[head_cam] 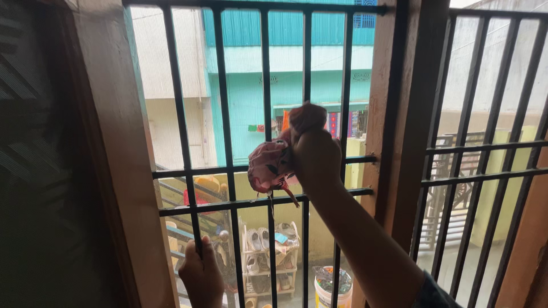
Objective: The person wipes metal window bars with a pink cloth, scrubs the joints and corners using a toothbrush dipped in a green bucket of water, and then wipes the bars again.
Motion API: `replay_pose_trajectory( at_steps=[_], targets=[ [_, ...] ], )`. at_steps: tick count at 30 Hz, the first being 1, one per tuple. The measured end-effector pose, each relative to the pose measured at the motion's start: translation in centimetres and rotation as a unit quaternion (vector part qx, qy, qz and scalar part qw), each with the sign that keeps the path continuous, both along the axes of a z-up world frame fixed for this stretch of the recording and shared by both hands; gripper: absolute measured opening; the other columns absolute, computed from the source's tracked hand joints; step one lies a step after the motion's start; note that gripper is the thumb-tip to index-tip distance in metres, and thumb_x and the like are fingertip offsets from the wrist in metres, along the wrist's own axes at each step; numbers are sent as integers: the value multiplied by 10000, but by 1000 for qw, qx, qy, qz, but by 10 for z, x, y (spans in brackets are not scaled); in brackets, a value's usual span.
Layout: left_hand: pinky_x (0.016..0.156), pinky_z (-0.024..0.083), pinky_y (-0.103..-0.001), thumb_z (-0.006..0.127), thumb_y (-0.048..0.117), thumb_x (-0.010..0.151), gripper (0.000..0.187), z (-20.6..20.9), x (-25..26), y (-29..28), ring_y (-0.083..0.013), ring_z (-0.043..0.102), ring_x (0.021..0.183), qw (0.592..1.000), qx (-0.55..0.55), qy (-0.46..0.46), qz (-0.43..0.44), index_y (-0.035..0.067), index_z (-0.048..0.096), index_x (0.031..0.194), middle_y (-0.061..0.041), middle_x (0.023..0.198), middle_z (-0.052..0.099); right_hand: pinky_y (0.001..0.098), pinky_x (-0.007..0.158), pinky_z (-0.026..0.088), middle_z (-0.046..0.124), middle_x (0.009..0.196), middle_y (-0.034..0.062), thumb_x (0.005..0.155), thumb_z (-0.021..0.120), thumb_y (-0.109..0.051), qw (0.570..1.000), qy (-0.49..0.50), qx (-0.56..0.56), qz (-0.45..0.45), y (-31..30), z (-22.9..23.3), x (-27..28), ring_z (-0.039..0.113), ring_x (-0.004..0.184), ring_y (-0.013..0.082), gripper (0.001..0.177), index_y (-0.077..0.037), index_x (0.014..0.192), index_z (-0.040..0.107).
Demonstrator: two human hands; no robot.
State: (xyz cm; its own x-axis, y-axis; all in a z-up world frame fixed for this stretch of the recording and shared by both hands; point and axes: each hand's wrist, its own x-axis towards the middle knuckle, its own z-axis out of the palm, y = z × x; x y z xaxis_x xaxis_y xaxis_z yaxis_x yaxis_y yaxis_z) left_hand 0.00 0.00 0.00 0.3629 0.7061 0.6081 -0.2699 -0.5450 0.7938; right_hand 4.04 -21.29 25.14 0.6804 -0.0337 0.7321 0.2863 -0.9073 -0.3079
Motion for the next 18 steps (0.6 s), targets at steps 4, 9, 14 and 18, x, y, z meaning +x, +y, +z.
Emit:
replay_pose_trajectory(
  at_steps=[4, 9, 14, 18],
  targets=[
    [389, 431, -326, 491, 365, 1063, 404, -1, 2, 3, -125, 542, 410, 1000, 8, 15, 6, 63, 573, 807, -30, 497, 519, 364, 831, 518, 725, 933, 59, 953, 645, -140, 954, -242, 3, 176, -25, -44, -1, 709, 901, 193, 78, -98, 974, 707],
    [394, 426, -346, 509, 331, 1040, 343, 0, -2, 0, -128, 563, 426, 999, 0, -32, -9, 71, 590, 833, -17, 503, 544, 284, 842, 545, 703, 957, 72, 1007, 628, -67, 860, -344, 143, 349, -28, -73, 24, 707, 936, 154, 71, -46, 958, 675],
    [445, 451, -362, 554, 313, 1035, 346, 3, -3, 0, -163, 604, 444, 999, 4, -33, 24, 46, 595, 820, -58, 503, 554, 311, 903, 536, 627, 987, 70, 1008, 599, -21, 683, -281, 357, 572, -12, -62, 19, 647, 984, 156, 65, -39, 957, 635],
    [447, 456, -359, 576, 310, 1011, 335, 3, -3, 5, -172, 613, 442, 999, 9, -42, 30, 43, 601, 810, -69, 498, 556, 334, 804, 499, 556, 980, 120, 998, 613, -30, 803, -400, 199, 395, 26, 44, 32, 606, 929, 232, 48, -20, 964, 581]
  ],
)
